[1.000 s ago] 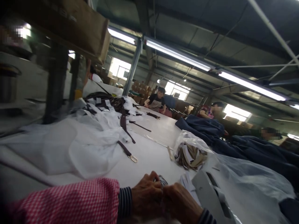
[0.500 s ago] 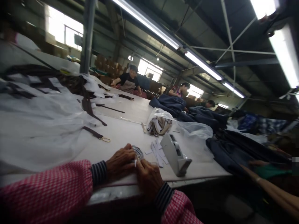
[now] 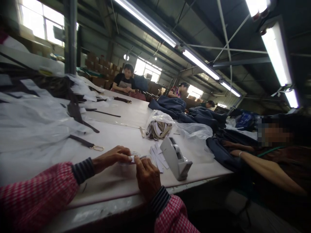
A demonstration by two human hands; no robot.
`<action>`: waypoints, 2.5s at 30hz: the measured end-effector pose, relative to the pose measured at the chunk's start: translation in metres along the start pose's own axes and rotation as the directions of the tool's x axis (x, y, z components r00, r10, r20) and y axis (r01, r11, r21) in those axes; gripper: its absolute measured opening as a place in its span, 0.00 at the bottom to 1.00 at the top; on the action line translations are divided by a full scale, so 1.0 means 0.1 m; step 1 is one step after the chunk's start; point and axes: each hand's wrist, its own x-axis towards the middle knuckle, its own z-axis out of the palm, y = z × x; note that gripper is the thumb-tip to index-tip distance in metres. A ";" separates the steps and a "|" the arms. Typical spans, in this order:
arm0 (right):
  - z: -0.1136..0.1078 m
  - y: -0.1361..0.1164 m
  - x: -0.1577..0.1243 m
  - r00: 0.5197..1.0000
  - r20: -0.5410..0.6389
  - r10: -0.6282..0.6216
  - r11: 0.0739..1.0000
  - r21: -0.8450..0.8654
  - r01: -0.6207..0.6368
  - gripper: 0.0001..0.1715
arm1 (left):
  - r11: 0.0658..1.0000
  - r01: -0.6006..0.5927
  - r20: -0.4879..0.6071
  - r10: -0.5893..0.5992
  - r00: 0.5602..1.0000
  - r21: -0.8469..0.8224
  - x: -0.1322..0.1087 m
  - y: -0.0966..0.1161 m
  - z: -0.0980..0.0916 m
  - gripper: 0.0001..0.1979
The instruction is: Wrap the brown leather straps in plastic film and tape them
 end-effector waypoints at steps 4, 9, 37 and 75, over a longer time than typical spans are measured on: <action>-0.05 -0.04 -0.03 0.994 0.080 0.072 0.994 0.071 -0.077 0.26 | 0.998 -0.042 -0.021 0.043 0.999 0.053 -0.04 0.01 0.03 0.12; -0.60 0.25 -0.05 0.953 0.182 0.244 0.960 0.098 -0.264 0.21 | 0.927 -0.241 -0.004 0.253 0.967 0.288 -0.10 -0.06 0.12 0.12; -1.47 1.46 -0.42 0.297 0.305 0.905 0.120 0.486 -0.866 0.12 | 0.990 0.001 -0.293 0.042 0.955 0.143 -0.06 -0.22 0.13 0.17; -0.34 -0.16 0.61 0.717 0.375 0.587 0.036 0.873 -0.486 0.23 | 0.996 -0.086 -0.521 0.066 0.851 -0.014 -0.14 0.42 0.16 0.13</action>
